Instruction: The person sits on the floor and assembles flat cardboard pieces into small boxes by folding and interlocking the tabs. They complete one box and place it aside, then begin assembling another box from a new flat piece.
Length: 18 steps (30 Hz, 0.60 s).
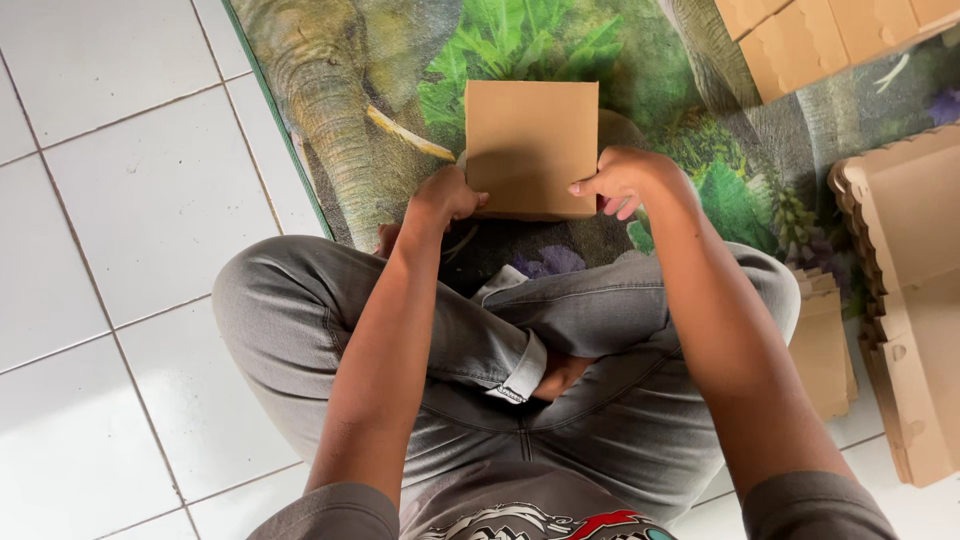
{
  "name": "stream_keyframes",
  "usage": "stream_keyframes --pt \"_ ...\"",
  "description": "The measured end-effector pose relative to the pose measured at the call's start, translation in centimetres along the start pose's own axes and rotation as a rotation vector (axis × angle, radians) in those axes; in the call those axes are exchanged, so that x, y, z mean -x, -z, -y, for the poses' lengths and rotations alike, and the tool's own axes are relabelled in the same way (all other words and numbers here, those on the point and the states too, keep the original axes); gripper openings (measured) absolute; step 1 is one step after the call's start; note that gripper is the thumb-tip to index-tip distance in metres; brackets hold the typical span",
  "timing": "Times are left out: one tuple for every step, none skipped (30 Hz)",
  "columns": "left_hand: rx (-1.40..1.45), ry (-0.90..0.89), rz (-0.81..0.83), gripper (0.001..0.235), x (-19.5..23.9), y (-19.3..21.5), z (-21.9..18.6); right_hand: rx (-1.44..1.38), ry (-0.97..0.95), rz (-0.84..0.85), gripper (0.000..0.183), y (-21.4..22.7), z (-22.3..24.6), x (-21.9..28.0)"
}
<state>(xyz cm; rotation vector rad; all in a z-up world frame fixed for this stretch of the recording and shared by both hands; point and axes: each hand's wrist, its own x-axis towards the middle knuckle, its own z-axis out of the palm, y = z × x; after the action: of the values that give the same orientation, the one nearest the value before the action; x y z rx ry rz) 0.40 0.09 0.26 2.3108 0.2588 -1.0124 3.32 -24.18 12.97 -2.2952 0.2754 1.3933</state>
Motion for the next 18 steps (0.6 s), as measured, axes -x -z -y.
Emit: stream_keyframes --pt "0.004 0.003 -0.005 0.079 -0.8 -0.5 0.3 0.006 0.004 0.000 0.076 0.1 -0.1 -0.6" --pt "0.025 0.006 -0.002 0.079 -1.6 -1.0 0.5 0.011 0.005 0.025 0.074 0.3 -0.1 -1.3" --pt "0.043 0.012 0.001 0.079 -2.3 -1.4 0.9 0.015 0.008 0.053 0.072 0.3 -0.2 -2.0" --pt "0.046 0.019 -0.003 0.079 -1.9 -1.2 0.7 0.019 0.013 0.057 0.072 0.4 -1.0 -2.7" --pt "0.150 0.041 0.049 0.080 -1.5 -0.9 0.5 -0.032 0.041 0.084 0.072 0.5 -1.8 -3.4" --pt "0.254 0.062 0.100 0.082 -1.2 -0.7 0.1 -0.084 0.070 0.110 0.071 0.7 -2.7 -4.1" --pt "0.255 0.062 0.095 0.082 -1.5 -0.9 0.4 -0.081 0.074 0.109 0.071 0.7 -3.2 -4.4" --pt "0.291 0.063 0.117 0.081 -1.7 -1.2 0.5 -0.114 0.104 0.109 0.071 0.6 -3.8 -4.7" --pt "0.323 0.059 0.137 0.080 -2.1 -1.4 0.5 -0.149 0.136 0.104 0.072 0.8 -4.4 -4.9" --pt "0.320 0.055 0.131 0.080 -1.1 -0.7 0.0 -0.150 0.142 0.099 0.072 1.1 -4.7 -5.6" --pt "0.355 0.034 0.138 0.081 -0.2 -0.1 -0.9 -0.190 0.169 0.062 0.068 1.5 -5.4 -6.2" --pt "0.389 0.012 0.145 0.082 0.8 0.5 -1.9 -0.230 0.197 0.026 0.064 2.0 -6.1 -6.8" --pt "0.368 -0.009 0.142 0.082 1.1 1.0 -2.8 -0.248 0.202 0.002 0.064 2.5 -6.9 -7.9" --pt "0.471 -0.027 0.106 0.080 1.4 1.4 -3.8 -0.293 0.250 -0.050 0.062 3.2 -7.8 -9.0" --pt "0.572 -0.041 0.072 0.079 1.9 1.9 -4.5 -0.341 0.299 -0.100 0.060 3.6 -8.5 -10.2" --pt "0.548 -0.060 0.071 0.079 -0.3 0.9 -4.3 -0.361 0.306 -0.121 0.060 4.3 -8.5 -10.0" --pt "0.648 -0.085 -0.010 0.073 -2.6 0.1 -4.1 -0.439 0.324 -0.199 0.063 5.1 -8.5 -9.9" --pt "0.749 -0.113 -0.089 0.068 -4.9 -0.7 -3.8 -0.518 0.343 -0.277 0.067 5.8 -8.4 -9.8"
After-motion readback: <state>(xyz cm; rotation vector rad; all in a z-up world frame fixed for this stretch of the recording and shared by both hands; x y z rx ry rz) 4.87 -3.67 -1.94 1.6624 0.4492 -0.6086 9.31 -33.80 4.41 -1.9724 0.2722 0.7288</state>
